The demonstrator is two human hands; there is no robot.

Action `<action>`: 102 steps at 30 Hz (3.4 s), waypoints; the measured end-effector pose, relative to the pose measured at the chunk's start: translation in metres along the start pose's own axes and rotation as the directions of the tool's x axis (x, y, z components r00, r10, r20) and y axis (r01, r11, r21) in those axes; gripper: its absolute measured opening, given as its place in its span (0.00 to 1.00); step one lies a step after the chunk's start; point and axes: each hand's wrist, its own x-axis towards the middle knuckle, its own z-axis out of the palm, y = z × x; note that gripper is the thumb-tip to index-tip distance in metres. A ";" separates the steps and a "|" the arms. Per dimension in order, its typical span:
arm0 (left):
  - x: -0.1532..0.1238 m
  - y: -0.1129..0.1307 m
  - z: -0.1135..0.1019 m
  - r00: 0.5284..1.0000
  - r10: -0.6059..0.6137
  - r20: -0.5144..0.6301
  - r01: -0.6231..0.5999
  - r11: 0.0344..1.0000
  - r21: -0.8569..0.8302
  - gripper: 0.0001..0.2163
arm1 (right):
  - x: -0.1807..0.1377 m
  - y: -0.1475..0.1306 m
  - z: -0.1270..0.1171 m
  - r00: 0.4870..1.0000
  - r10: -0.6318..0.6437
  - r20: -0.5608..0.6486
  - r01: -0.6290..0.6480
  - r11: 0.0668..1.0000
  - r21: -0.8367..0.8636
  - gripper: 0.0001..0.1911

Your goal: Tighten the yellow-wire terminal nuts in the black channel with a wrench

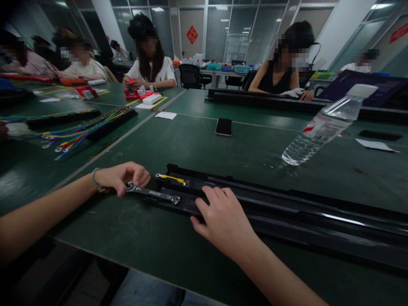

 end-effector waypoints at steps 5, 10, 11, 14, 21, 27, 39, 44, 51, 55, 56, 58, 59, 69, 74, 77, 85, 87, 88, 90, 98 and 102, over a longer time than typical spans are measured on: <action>0.001 -0.002 -0.005 0.990 0.031 -0.138 -0.024 0.999 0.048 0.13 | 0.001 -0.001 0.000 1.000 -0.002 -0.014 0.002 1.000 -0.007 0.13; -0.001 -0.008 -0.010 0.971 0.031 -0.237 -0.012 0.996 0.083 0.13 | 0.000 0.000 0.000 0.999 -0.007 -0.031 0.007 1.000 -0.008 0.13; -0.002 -0.009 -0.011 0.965 0.028 -0.261 -0.002 0.995 0.098 0.13 | 0.000 0.000 0.000 0.999 -0.008 -0.031 0.008 1.000 -0.008 0.13; -0.002 -0.009 -0.012 0.948 0.029 -0.316 0.018 0.989 0.145 0.11 | 0.000 0.000 0.000 1.000 -0.004 -0.024 0.003 1.000 -0.008 0.13; -0.002 -0.007 -0.012 0.941 0.043 -0.336 0.017 0.984 0.176 0.08 | 0.000 0.000 -0.001 1.000 0.003 -0.005 -0.003 1.000 0.000 0.13; -0.002 -0.008 -0.011 0.972 0.048 -0.229 -0.028 0.996 0.088 0.12 | -0.001 0.000 -0.002 1.000 0.003 -0.002 -0.003 1.000 0.002 0.13; -0.002 0.000 0.003 1.000 -0.006 0.008 0.006 1.000 0.011 0.15 | 0.000 0.000 0.001 1.000 0.002 0.002 -0.002 1.000 0.000 0.14; -0.002 0.002 0.005 0.999 0.021 0.040 -0.021 1.000 0.006 0.13 | 0.000 0.000 0.000 1.000 0.004 -0.001 -0.004 1.000 0.001 0.14; -0.003 -0.005 -0.006 0.986 0.048 -0.157 -0.040 0.998 0.051 0.12 | -0.001 0.000 0.001 1.000 0.001 -0.005 -0.001 1.000 0.000 0.13; -0.003 -0.009 -0.012 0.962 0.051 -0.270 -0.023 0.994 0.107 0.10 | -0.001 0.001 0.000 1.000 -0.003 -0.005 0.003 1.000 -0.003 0.13; -0.002 -0.010 -0.013 0.958 0.049 -0.283 -0.017 0.993 0.116 0.09 | -0.001 0.001 -0.001 1.000 -0.004 -0.004 0.004 1.000 -0.003 0.13; -0.002 -0.009 -0.013 0.953 0.049 -0.298 -0.009 0.991 0.136 0.08 | -0.001 0.000 0.000 1.000 -0.004 -0.002 0.004 1.000 0.000 0.13; -0.002 -0.008 -0.013 0.951 0.051 -0.305 -0.006 0.989 0.146 0.08 | -0.001 0.000 0.000 1.000 -0.005 -0.002 0.005 1.000 0.002 0.13; -0.003 -0.008 -0.013 0.963 0.047 -0.264 -0.018 0.993 0.113 0.10 | -0.001 0.000 0.000 1.000 -0.002 0.006 0.002 1.000 0.002 0.14; -0.002 -0.005 -0.008 0.988 0.048 -0.144 -0.042 0.998 0.045 0.13 | 0.000 0.000 0.000 1.000 -0.004 -0.006 0.004 1.000 0.000 0.13; -0.001 -0.002 -0.004 0.997 0.005 -0.082 -0.003 1.000 0.022 0.14 | 0.000 0.000 0.000 1.000 -0.006 -0.009 0.006 1.000 -0.002 0.13; -0.001 0.002 0.003 0.999 -0.036 0.004 0.036 0.999 0.028 0.15 | 0.000 -0.001 -0.002 1.000 -0.007 -0.004 0.007 1.000 -0.001 0.13; -0.001 0.002 0.003 0.999 -0.047 0.010 0.046 0.998 0.032 0.16 | 0.000 -0.001 -0.002 1.000 -0.005 -0.004 0.005 1.000 0.002 0.13; -0.001 0.002 0.003 0.999 -0.053 0.006 0.053 0.998 0.032 0.16 | 0.000 -0.001 -0.002 1.000 -0.004 -0.002 0.004 1.000 0.005 0.13; -0.002 0.001 0.002 0.998 -0.059 -0.009 0.059 0.998 0.026 0.16 | 0.000 -0.001 -0.002 1.000 0.001 0.007 -0.001 1.000 0.007 0.13; -0.003 -0.004 -0.005 0.993 -0.003 -0.117 0.004 1.000 0.010 0.13 | 0.000 -0.001 -0.001 1.000 0.000 0.005 0.000 1.000 0.007 0.13; -0.002 -0.006 -0.008 0.986 0.032 -0.165 -0.029 0.999 0.022 0.12 | -0.001 -0.001 -0.001 1.000 -0.006 -0.006 0.006 1.000 0.005 0.13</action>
